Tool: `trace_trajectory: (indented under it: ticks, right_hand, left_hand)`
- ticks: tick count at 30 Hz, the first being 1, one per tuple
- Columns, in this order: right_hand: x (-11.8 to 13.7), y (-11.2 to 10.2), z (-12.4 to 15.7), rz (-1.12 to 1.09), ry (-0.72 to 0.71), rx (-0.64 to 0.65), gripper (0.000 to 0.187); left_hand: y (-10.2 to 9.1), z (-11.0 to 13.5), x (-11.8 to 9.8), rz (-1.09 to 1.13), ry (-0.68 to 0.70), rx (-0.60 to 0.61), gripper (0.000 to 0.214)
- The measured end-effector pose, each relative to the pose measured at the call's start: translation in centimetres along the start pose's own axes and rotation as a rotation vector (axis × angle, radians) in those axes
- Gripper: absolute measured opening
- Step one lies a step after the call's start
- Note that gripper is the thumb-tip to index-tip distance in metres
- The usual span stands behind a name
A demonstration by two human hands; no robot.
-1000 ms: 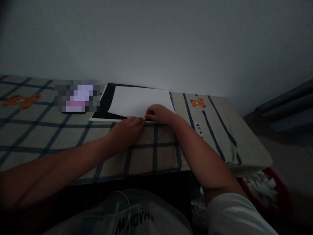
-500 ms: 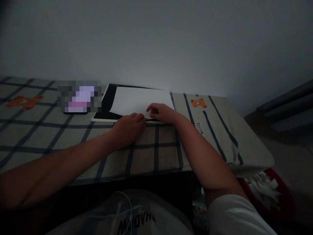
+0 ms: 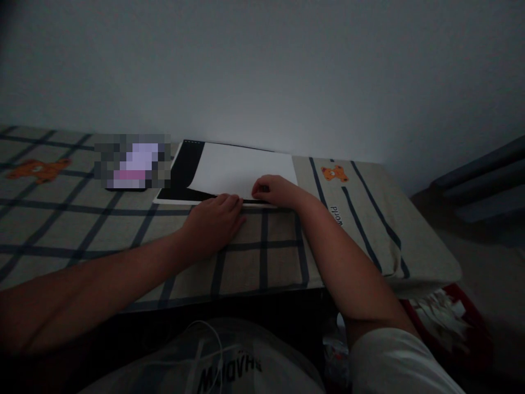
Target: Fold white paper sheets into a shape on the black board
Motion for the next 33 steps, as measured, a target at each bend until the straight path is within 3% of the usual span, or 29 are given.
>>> trace_trajectory:
  ticks: [18,24,28,33]
  right_hand:
    - [-0.5,-0.3,0.2,-0.011,0.017,-0.001,0.012]
    - [0.6,0.4,-0.3,0.133,-0.053,-0.11,0.026]
    - [1.0,1.1,-0.7,0.142,-0.064,-0.117,0.02]
    - [0.7,1.1,-0.8,0.105,-0.052,-0.096,0.018]
  left_hand:
    - [0.8,-0.4,0.4,0.003,0.041,-0.028,0.034]
    - [0.7,-0.8,0.9,0.056,0.079,-0.023,0.034]
    - [1.1,-1.2,2.3,0.193,-0.007,0.022,0.033]
    - [1.6,-2.1,6.6,0.331,-0.154,-0.035,0.03]
Point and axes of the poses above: each hand's wrist, its own z-axis away from the middle knuckle, its own y-axis out of the palm, x = y × z, the point moved 3 cm from there along -z, towards the middle knuckle, and after that the axes turned 9 degrees about -z, right-handed, at the moved point
